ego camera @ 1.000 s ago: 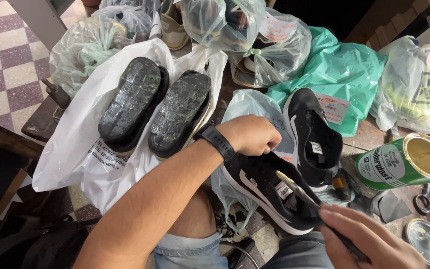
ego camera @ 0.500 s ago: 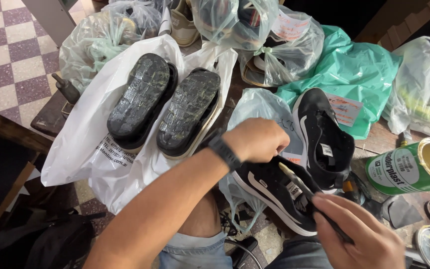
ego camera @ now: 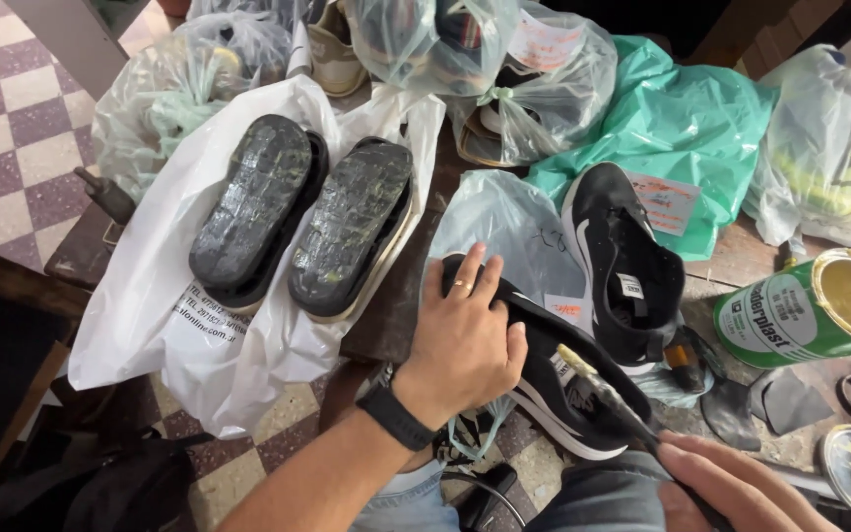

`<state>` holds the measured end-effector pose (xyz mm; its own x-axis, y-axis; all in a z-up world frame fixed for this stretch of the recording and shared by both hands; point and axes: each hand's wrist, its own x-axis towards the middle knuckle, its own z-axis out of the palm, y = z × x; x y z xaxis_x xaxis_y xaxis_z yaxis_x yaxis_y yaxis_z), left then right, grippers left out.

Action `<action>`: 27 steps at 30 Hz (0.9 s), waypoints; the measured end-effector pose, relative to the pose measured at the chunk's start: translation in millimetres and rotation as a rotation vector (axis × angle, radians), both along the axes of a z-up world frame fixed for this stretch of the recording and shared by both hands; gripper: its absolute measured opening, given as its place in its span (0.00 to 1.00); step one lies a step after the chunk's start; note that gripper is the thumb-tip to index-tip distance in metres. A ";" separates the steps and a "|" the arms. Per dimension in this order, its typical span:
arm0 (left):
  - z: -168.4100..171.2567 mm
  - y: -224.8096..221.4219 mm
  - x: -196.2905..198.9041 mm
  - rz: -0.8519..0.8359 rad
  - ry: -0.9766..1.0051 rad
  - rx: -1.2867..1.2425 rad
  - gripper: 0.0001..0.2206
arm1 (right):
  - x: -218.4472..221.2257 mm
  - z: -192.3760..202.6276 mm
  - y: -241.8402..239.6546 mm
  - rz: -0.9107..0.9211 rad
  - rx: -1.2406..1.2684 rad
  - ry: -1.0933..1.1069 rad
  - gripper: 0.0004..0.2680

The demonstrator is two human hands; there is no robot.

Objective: Applying adhesive to the sole of a sneaker and pressing it firmly to the upper to repair the bond.

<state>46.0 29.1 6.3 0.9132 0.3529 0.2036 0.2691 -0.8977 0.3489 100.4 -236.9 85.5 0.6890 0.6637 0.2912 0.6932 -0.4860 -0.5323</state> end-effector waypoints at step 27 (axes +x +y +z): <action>-19.5 -40.9 -1.0 0.115 -0.194 0.012 0.29 | 1.3 1.8 -4.8 -0.095 0.018 0.002 0.11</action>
<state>45.1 -11.8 -13.2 0.8105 0.4489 0.3762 0.2988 -0.8694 0.3936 101.8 -241.7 87.3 0.7494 0.5899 0.3006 0.6430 -0.5402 -0.5429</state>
